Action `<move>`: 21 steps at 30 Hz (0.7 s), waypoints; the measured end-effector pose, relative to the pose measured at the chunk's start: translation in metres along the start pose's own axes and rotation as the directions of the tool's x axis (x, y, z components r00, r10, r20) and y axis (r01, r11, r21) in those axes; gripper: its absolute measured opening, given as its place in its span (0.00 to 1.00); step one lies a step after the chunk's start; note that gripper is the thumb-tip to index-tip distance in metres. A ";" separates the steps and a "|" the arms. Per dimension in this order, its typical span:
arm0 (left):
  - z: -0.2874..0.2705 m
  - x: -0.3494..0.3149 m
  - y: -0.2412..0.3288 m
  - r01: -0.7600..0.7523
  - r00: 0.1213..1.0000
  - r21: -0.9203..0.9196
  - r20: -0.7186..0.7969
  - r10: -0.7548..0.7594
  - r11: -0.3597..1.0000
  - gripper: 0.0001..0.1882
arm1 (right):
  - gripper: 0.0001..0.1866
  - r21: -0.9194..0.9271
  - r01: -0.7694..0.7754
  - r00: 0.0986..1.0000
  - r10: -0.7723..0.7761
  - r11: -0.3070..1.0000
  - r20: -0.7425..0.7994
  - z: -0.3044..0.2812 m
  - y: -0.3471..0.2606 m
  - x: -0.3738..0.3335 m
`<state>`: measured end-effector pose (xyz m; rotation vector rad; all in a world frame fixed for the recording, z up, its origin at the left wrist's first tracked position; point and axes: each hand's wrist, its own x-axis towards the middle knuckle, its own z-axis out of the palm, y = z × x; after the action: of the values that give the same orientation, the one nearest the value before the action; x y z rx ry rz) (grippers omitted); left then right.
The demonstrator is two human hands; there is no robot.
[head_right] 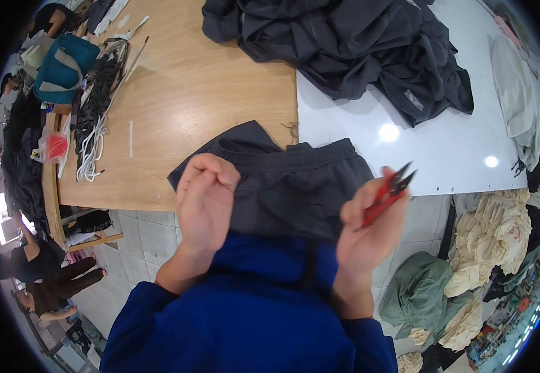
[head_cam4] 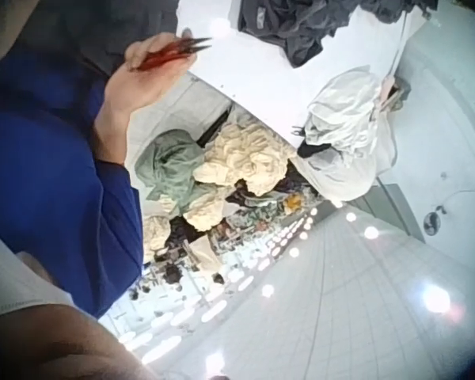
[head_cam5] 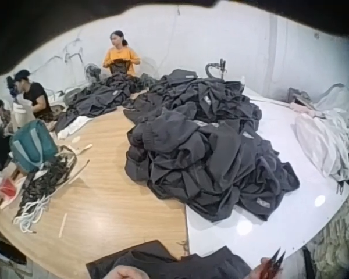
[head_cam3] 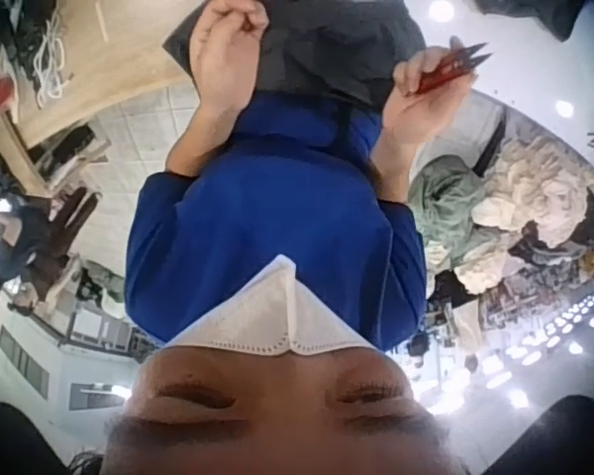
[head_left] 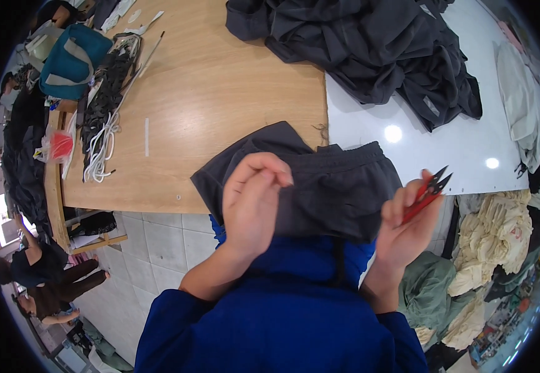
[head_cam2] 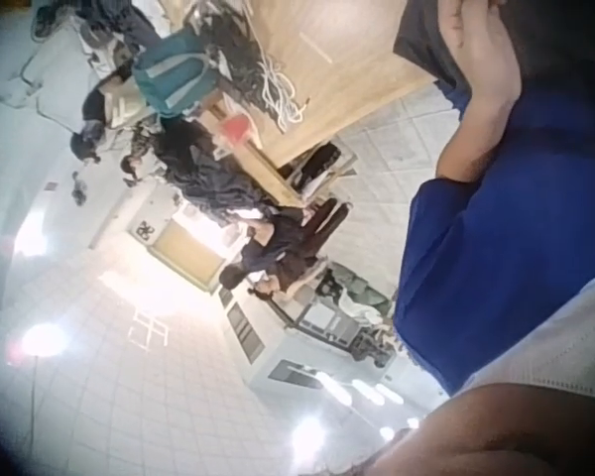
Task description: Trimming loose threads and inspecting grey fabric trousers in a manufacturing setting.
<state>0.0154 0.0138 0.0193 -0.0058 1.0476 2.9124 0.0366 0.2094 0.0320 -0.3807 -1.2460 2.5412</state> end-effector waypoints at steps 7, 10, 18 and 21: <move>-0.022 0.003 0.004 0.093 0.989 0.192 -0.130 -0.069 0.977 0.07 | 0.17 -0.297 0.049 0.960 -0.126 0.954 -0.249 -0.057 -0.023 0.031; -0.027 0.004 0.000 0.106 0.992 0.162 -0.080 -0.094 0.981 0.07 | 0.14 -0.434 -0.059 0.958 -0.072 0.899 -0.278 -0.073 -0.020 0.034; -0.023 0.007 0.000 0.121 0.990 0.327 -0.113 -0.088 0.937 0.07 | 0.14 -0.865 -0.166 0.986 0.078 0.474 -0.147 -0.084 0.005 0.038; -0.018 0.011 -0.002 0.164 0.982 0.407 -0.156 -0.108 0.899 0.09 | 0.13 -0.917 -0.144 0.978 0.192 0.373 -0.076 -0.077 0.003 0.040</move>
<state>0.0046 0.0048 0.0039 -0.2456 1.6021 2.5339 0.0270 0.2780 -0.0206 -0.6908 -2.7087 1.6556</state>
